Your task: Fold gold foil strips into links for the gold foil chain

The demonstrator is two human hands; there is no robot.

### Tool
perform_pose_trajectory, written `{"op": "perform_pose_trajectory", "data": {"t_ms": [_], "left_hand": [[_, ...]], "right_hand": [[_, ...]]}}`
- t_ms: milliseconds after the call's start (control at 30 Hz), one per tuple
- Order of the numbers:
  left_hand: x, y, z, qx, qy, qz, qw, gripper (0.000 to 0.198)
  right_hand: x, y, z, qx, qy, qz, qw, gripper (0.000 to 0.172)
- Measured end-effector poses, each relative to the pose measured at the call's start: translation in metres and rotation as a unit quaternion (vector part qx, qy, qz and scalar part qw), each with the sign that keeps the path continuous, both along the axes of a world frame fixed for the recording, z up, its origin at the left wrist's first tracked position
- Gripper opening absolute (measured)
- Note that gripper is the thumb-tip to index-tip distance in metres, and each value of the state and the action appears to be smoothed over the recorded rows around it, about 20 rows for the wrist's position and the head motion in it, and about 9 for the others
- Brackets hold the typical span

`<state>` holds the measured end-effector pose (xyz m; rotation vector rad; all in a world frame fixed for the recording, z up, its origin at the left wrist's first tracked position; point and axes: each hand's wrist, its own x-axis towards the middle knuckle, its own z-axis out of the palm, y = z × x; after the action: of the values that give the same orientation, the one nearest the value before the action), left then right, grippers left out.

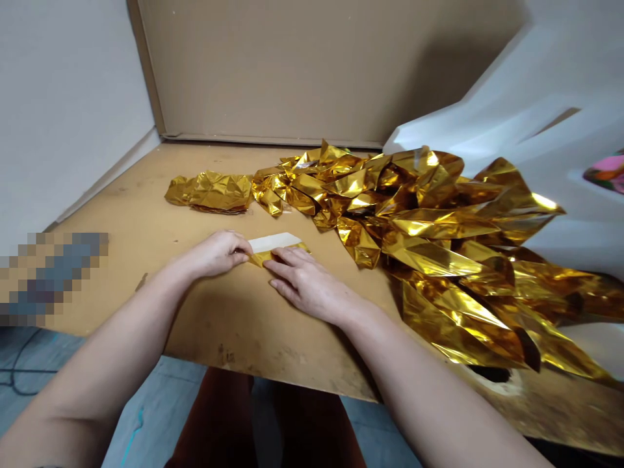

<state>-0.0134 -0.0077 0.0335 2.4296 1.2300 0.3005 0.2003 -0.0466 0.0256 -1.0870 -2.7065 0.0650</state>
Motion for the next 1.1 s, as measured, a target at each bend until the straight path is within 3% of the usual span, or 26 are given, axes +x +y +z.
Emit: {"op": "perform_pose_trajectory", "data": {"t_ms": [233, 400, 567, 1100], "left_hand": [[0.007, 0.001, -0.006, 0.012, -0.007, 0.059, 0.998, 0.026], [0.017, 0.001, -0.005, 0.038, 0.043, 0.107, 0.993, 0.026], [0.022, 0.001, -0.005, 0.057, 0.04, 0.118, 0.991, 0.024], [-0.001, 0.016, -0.014, 0.002, -0.031, 0.21, 0.977, 0.035]], "right_hand": [[0.001, 0.001, -0.002, -0.009, 0.009, 0.002, 1.0, 0.034], [0.001, 0.002, -0.003, -0.013, 0.008, 0.006, 1.0, 0.036], [-0.002, -0.002, -0.001, -0.008, -0.024, -0.006, 1.0, 0.044], [-0.008, -0.008, 0.005, -0.043, -0.07, -0.049, 0.995, 0.046]]}}
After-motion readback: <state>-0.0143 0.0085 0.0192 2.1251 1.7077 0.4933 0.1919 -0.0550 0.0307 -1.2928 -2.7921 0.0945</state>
